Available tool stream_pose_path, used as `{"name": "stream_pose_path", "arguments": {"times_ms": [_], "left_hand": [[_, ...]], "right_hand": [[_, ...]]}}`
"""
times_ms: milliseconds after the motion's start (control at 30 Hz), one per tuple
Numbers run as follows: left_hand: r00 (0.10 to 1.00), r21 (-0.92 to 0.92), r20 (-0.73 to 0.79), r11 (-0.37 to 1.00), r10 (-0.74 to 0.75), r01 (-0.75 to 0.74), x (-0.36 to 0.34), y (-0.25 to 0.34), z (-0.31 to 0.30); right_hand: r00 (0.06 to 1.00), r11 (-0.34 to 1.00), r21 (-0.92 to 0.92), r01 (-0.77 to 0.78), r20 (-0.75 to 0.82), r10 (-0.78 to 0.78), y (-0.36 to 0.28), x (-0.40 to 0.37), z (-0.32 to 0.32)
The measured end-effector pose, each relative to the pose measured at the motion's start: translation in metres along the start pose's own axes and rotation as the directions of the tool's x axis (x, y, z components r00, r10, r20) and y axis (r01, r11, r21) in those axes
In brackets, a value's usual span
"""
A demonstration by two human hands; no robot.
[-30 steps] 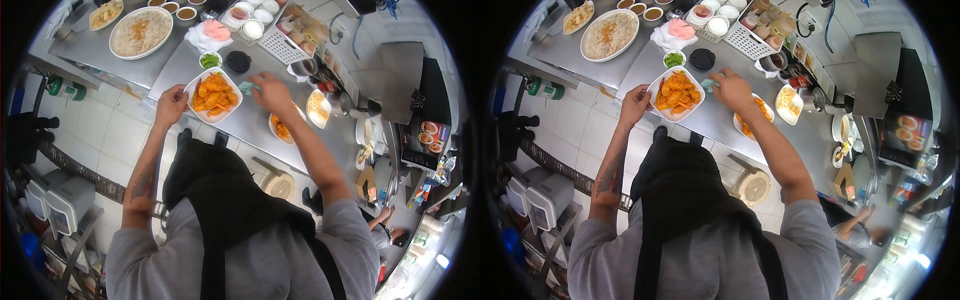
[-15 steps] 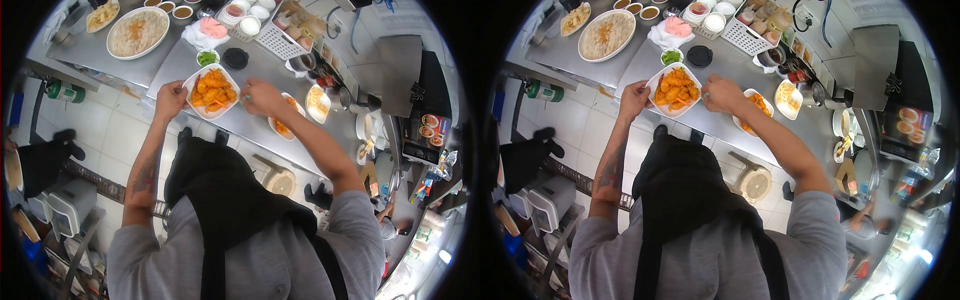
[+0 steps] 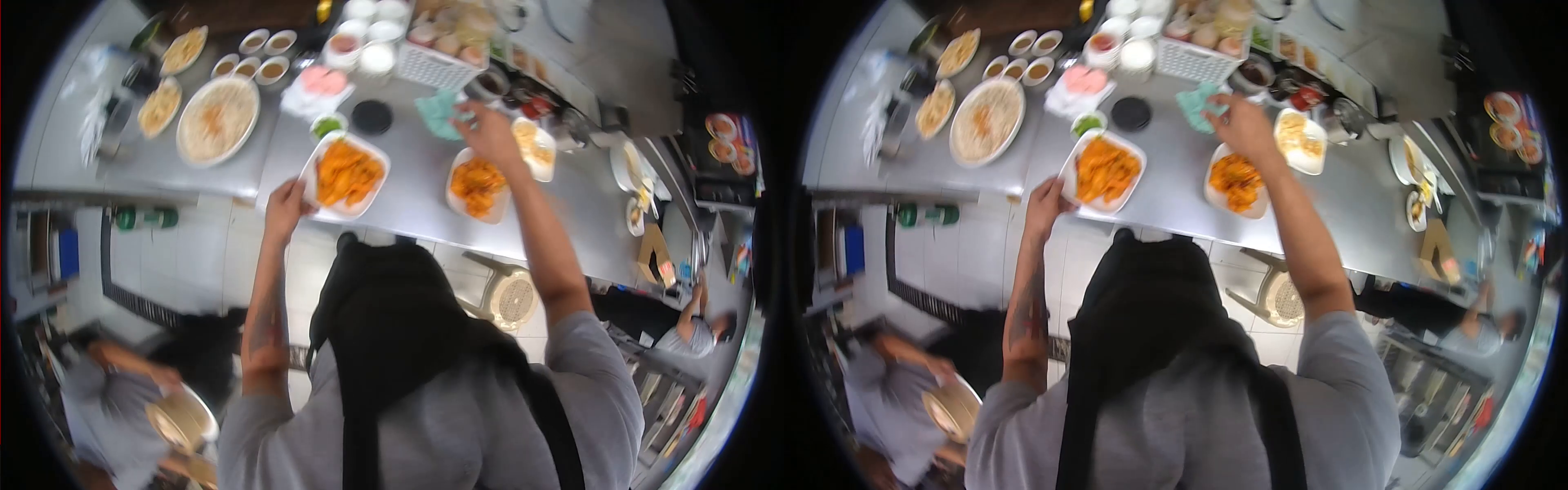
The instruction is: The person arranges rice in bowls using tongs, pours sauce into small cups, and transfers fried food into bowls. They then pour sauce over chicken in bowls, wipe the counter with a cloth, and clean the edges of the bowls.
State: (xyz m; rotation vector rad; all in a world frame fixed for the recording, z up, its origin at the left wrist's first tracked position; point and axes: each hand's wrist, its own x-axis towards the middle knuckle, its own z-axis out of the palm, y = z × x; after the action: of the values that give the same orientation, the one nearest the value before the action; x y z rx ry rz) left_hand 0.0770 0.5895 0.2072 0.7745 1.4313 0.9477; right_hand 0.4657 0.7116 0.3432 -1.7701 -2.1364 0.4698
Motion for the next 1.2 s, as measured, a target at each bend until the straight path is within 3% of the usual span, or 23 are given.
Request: {"name": "stream_pose_path", "arguments": {"times_ms": [33, 100, 267, 333, 433, 467, 533, 667, 767, 833, 867, 967, 1033, 1067, 1133, 1200], "left_hand": [[0.999, 0.099, 0.038, 0.994, 0.033, -0.036, 0.005, -0.002, 0.0], [0.984, 0.278, 0.075, 0.945, 0.161, -0.176, 0.002, 0.004, 0.005], [0.991, 0.215, 0.013, 0.968, 0.132, -0.132, -0.025, 0.01, 0.023], [0.992, 0.242, 0.011, 0.962, 0.127, -0.126, -0.04, 0.018, 0.035], [0.996, 0.203, -0.03, 0.976, 0.089, -0.081, -0.053, 0.032, 0.068], [0.996, 0.19, -0.056, 0.98, 0.065, -0.053, -0.054, 0.037, 0.08], [0.996, 0.18, -0.084, 0.984, 0.033, -0.018, -0.053, 0.047, 0.102], [0.993, 0.171, -0.051, 0.981, 0.102, -0.092, -0.04, 0.087, 0.15], [0.983, 0.167, -0.015, 0.97, 0.184, -0.179, -0.031, 0.119, 0.183], [0.983, 0.182, 0.004, 0.966, 0.184, -0.181, -0.023, 0.132, 0.195], [0.982, 0.198, 0.036, 0.962, 0.187, -0.19, -0.018, 0.138, 0.201], [0.978, 0.177, 0.073, 0.963, 0.195, -0.205, -0.007, 0.151, 0.224], [0.978, 0.166, 0.101, 0.966, 0.183, -0.198, -0.002, 0.157, 0.24], [0.978, 0.164, 0.1, 0.966, 0.184, -0.198, 0.001, 0.158, 0.248], [0.972, 0.134, 0.145, 0.969, 0.187, -0.206, 0.007, 0.161, 0.263], [0.97, 0.111, 0.163, 0.974, 0.179, -0.199, 0.014, 0.164, 0.278]], "right_hand": [[0.998, 1.0, -0.018, -0.026, -0.051, 0.025, 0.012, -0.008, -0.007], [0.998, 0.98, 0.192, -0.055, -0.001, 0.056, 0.043, -0.027, -0.019], [0.889, 0.974, 0.154, -0.167, -0.405, 0.216, 0.122, -0.004, -0.093], [0.841, 0.943, 0.135, -0.303, -0.427, 0.332, 0.148, 0.017, -0.124], [0.851, 0.962, 0.036, -0.271, -0.458, 0.257, 0.206, 0.063, -0.134], [0.849, 0.961, 0.043, -0.274, -0.458, 0.262, 0.221, 0.081, -0.135], [0.947, 0.907, -0.315, -0.281, -0.246, 0.208, 0.243, 0.115, -0.132], [0.948, 0.818, -0.482, -0.314, -0.114, 0.297, 0.296, 0.172, -0.098], [0.962, 0.72, -0.652, -0.239, -0.058, 0.267, 0.313, 0.193, -0.097], [0.982, 0.784, -0.594, -0.181, -0.155, 0.109, 0.281, 0.167, -0.125], [0.983, 0.785, -0.594, -0.173, -0.149, 0.104, 0.272, 0.159, -0.128], [0.985, 0.804, -0.572, -0.159, -0.038, 0.168, 0.275, 0.151, -0.133], [0.98, 0.921, -0.342, -0.189, -0.007, 0.199, 0.312, 0.16, -0.124], [0.98, 0.92, -0.343, -0.188, -0.006, 0.198, 0.319, 0.16, -0.122], [0.941, 0.94, -0.043, -0.338, -0.027, 0.337, 0.333, 0.16, -0.12], [0.94, 0.941, -0.019, -0.339, -0.037, 0.338, 0.348, 0.156, -0.123]]}}
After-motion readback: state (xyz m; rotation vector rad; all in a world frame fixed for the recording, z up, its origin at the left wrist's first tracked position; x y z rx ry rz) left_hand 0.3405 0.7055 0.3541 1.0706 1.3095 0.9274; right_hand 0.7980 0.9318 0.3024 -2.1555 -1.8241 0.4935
